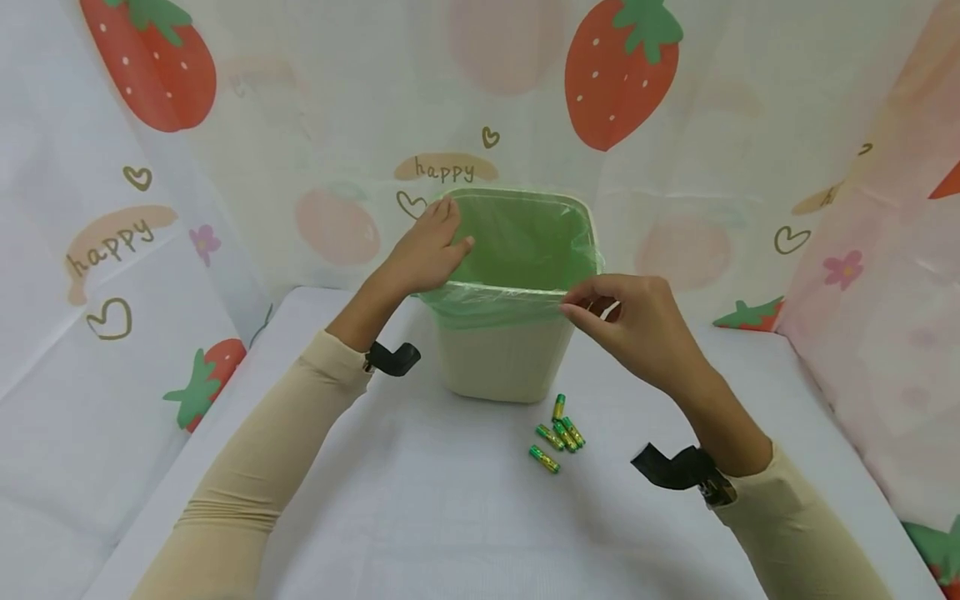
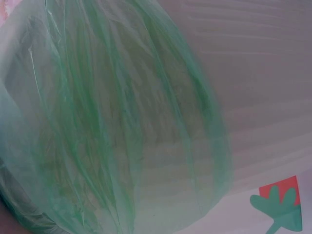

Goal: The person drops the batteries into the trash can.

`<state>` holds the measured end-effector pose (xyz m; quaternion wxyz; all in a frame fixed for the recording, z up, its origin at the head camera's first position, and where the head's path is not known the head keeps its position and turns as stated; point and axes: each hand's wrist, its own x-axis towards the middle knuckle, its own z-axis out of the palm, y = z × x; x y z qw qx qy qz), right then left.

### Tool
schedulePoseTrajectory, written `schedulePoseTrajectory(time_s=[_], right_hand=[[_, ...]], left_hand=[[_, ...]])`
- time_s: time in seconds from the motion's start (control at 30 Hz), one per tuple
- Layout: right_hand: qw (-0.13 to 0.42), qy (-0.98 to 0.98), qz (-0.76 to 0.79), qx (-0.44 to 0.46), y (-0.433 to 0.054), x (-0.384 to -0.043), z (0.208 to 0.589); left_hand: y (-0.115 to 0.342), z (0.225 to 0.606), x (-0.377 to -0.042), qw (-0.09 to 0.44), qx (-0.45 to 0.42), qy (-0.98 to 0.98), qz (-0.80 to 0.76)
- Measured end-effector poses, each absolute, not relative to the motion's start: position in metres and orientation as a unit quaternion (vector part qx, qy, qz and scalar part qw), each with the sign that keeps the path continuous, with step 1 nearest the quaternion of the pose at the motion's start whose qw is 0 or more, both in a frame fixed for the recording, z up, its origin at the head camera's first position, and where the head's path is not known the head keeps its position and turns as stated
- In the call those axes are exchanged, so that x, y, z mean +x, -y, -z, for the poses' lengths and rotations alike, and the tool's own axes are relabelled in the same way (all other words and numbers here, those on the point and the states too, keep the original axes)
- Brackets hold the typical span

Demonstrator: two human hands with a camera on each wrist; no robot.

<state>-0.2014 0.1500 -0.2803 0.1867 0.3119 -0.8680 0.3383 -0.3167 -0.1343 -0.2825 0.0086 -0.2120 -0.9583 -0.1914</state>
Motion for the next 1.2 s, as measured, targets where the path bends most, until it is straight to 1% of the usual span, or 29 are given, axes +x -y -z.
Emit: schedulePoseTrajectory(time_s=[0.3,0.83,1.2], right_hand=[[0.168,0.866,-0.347,0.317,-0.162,-0.19,0.305],[0.129,0.873,-0.357,0.307,-0.175,-0.186,0.345],[0.102,0.881,-0.363,0.285,-0.182,-0.191,0.379]], left_hand=[[0.133,0.28,-0.315,0.005,-0.211,0.959,0.19],[0.134,0.278,-0.31,0.004,-0.207,0.959,0.192],[0.135,0.279,-0.312,0.008,-0.209,0.96,0.188]])
